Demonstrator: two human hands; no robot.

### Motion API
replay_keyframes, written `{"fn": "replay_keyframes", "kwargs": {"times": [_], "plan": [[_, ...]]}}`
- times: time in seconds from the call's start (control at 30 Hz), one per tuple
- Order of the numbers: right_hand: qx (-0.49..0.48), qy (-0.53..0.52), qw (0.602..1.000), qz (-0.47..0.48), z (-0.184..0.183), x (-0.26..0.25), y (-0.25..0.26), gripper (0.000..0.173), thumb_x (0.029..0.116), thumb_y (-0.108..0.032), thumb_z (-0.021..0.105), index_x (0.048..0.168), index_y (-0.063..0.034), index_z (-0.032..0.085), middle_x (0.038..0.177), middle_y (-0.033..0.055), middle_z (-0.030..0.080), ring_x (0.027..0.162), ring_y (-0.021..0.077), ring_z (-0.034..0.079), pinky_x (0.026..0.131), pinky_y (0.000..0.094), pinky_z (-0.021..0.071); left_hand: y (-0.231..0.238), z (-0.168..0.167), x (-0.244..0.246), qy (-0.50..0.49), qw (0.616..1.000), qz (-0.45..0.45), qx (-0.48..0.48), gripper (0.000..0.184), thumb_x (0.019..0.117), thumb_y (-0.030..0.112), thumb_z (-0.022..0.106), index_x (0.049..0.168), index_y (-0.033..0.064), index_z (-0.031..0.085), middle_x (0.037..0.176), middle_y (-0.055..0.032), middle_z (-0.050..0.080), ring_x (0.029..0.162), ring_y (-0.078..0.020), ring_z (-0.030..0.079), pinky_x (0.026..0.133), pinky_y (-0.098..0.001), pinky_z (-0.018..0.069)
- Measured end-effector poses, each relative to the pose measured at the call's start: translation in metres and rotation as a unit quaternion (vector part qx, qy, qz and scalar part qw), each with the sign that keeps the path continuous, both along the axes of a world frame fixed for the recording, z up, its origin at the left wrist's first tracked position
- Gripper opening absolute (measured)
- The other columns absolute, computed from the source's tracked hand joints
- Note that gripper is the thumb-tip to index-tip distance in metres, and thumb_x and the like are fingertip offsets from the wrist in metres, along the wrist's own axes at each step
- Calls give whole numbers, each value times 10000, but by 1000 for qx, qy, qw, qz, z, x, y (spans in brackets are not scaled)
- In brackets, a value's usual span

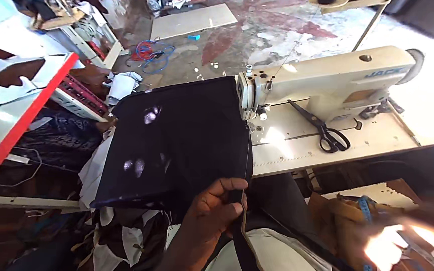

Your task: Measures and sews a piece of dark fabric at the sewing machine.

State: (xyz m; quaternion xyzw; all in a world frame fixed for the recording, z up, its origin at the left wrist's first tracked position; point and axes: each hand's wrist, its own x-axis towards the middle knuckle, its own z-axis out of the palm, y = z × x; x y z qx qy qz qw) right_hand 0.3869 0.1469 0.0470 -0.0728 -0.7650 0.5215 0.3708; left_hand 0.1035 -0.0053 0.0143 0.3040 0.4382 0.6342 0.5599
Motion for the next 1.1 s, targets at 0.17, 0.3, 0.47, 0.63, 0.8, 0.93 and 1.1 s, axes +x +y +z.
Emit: {"fn": "replay_keyframes", "kwargs": {"times": [0.17,0.3,0.47,0.63,0.8,0.93,1.1], "plan": [[-344,-326,876,87,-174,-110,44,475,985,-201,673,1410,-32,545,1245,123,686,1097,247,681,968,462,565,-14,-16,-6,19,999,-44,-18,339,994,105,614,1329,54,627,994,-133,661,712,-126,621,586,-240,539],[-484,-145,835,215,-243,-158,11,341,895,-72,735,1223,-92,647,1108,29,723,1015,129,680,923,355,564,-16,-8,-34,46,998,-52,1,366,1004,163,628,1367,114,622,969,-141,667,683,-121,618,573,-230,537],[-499,-106,818,266,-243,-170,-9,385,872,-154,791,1229,-109,655,1140,13,731,1064,130,684,969,377,562,-16,-18,-87,154,978,-133,-34,426,1042,151,559,1466,163,516,927,-116,704,715,-152,681,662,-282,602],[-383,-244,863,221,-235,-166,-16,357,874,-134,802,1189,-39,662,1048,37,749,977,152,715,918,375,598,-5,-80,-167,559,797,102,-204,578,1040,386,584,1533,107,468,1480,-101,568,1361,-268,541,1146,-518,428],[-416,-105,887,173,-177,-176,-27,230,893,-191,788,1105,-162,704,948,-8,776,851,116,741,798,327,632,6,-147,-258,716,598,189,-306,762,1002,714,362,1601,244,386,1707,-39,238,1571,-417,122,1211,-713,80],[-465,83,847,244,-158,-171,1,288,1061,-346,520,1178,-183,727,1129,-1,757,1051,104,713,916,350,599,14,-154,-319,705,645,183,-230,663,1030,658,371,1565,275,455,1670,22,336,1574,-316,193,1262,-617,69],[-456,-50,862,216,-111,-193,-35,192,924,-182,737,1106,-240,715,1034,-59,768,980,81,716,921,342,594,23,-135,-350,633,741,159,-160,558,1054,467,507,1477,106,565,1600,-101,449,1525,-345,317,1256,-605,163]]}}
